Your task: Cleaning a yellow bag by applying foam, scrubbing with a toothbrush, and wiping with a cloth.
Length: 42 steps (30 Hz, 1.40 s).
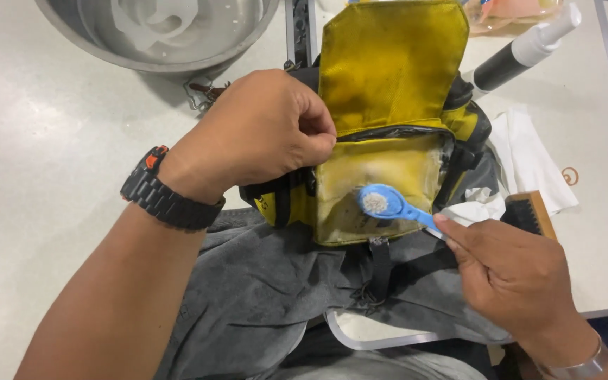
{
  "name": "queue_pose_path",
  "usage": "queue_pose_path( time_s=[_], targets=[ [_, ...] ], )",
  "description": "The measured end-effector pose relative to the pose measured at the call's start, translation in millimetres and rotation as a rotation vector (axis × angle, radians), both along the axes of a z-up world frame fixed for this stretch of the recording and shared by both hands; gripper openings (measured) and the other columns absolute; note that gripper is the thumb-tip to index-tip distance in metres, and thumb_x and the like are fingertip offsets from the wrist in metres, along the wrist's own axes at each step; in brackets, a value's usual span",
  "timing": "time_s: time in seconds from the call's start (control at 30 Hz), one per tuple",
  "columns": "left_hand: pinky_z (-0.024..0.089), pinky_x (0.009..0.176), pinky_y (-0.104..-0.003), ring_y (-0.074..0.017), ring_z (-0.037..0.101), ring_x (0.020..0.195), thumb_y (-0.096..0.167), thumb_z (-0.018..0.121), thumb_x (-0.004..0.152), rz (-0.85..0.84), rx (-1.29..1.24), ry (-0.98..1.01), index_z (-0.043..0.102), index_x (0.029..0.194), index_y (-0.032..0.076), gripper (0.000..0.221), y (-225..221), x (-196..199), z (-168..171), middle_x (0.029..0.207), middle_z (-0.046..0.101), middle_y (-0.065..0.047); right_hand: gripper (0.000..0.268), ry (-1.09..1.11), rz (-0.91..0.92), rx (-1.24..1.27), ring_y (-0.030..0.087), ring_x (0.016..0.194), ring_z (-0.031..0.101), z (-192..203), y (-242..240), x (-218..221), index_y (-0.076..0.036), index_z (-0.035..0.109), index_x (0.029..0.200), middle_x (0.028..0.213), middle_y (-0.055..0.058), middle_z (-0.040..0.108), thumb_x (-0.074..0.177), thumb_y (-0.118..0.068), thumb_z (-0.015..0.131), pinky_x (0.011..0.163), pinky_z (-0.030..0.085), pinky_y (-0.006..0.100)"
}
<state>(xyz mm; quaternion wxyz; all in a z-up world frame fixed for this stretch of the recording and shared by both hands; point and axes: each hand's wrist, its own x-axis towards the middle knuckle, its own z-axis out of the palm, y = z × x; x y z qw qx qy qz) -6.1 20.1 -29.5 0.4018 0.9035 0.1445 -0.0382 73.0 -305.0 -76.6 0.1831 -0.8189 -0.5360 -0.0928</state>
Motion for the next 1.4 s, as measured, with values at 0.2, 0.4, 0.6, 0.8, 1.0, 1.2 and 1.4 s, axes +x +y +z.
queue_pose_path(
  time_s=[0.2,0.4,0.6,0.8,1.0,1.2,1.4],
  targets=[
    [0.050,0.060,-0.029,-0.0070,0.061,0.060,0.022,0.070,0.088,-0.025,0.006,-0.016,0.079,0.070,0.019,0.020,1.0,-0.4,-2.4,0.064,0.073,0.007,0.032,0.010,-0.006,-0.229,0.010,0.036,0.050,-7.5,-25.7,16.3,-0.029,0.077,0.112,0.054,-0.005,0.064,0.098,-0.016,0.051,0.028,0.035,0.024],
    [0.052,0.063,-0.028,-0.0067,0.064,0.063,0.023,0.070,0.087,-0.012,0.013,0.009,0.080,0.071,0.019,0.019,0.1,2.7,-0.6,0.066,0.075,0.007,0.054,0.282,0.157,-0.130,0.016,0.049,0.057,-23.0,-39.6,-4.7,-0.022,0.072,0.128,0.065,-0.001,0.068,0.081,0.000,0.059,0.044,0.045,0.031],
    [0.054,0.060,-0.028,-0.0083,0.062,0.058,0.021,0.070,0.091,0.012,-0.025,0.068,0.081,0.072,0.016,0.022,-6.0,1.4,9.8,0.065,0.074,0.004,0.064,-0.037,0.066,-0.100,0.019,0.056,0.051,-37.4,-54.7,-5.0,-0.025,0.059,0.143,0.068,-0.004,0.060,0.084,-0.002,0.053,0.051,0.043,0.038],
    [0.054,0.065,-0.029,-0.0078,0.065,0.064,0.023,0.072,0.090,0.040,-0.003,0.088,0.083,0.075,0.017,0.020,-5.5,2.8,10.0,0.069,0.077,0.005,0.021,0.003,-0.071,-0.007,0.015,0.046,0.047,-29.5,-51.4,0.7,-0.012,0.079,0.107,0.060,0.000,0.062,0.096,-0.011,0.061,0.043,0.037,0.035],
    [0.048,0.063,-0.028,-0.0080,0.057,0.060,0.024,0.072,0.088,0.085,0.014,0.111,0.083,0.075,0.018,0.018,-8.4,1.9,8.2,0.064,0.071,0.005,0.027,0.164,-0.177,0.096,0.016,0.058,0.061,-36.4,-63.3,1.4,-0.005,0.075,0.121,0.076,0.002,0.072,0.096,-0.009,0.065,0.056,0.045,0.031],
    [0.046,0.058,-0.027,-0.0086,0.053,0.056,0.024,0.073,0.088,0.090,0.011,0.108,0.083,0.076,0.018,0.017,-8.2,3.9,9.3,0.061,0.068,0.004,0.026,0.166,-0.164,0.080,0.014,0.058,0.057,-33.1,-66.5,6.5,-0.007,0.075,0.120,0.073,-0.002,0.069,0.097,-0.009,0.064,0.057,0.043,0.028],
    [0.051,0.066,-0.027,-0.0065,0.061,0.064,0.024,0.071,0.090,0.053,-0.006,0.089,0.084,0.076,0.017,0.020,-5.4,2.5,8.6,0.067,0.075,0.006,0.029,0.096,-0.022,0.000,0.011,0.033,0.040,-5.9,-22.1,2.4,-0.010,0.077,0.078,0.044,-0.002,0.052,0.097,-0.008,0.056,0.029,0.030,0.024]
  ],
)
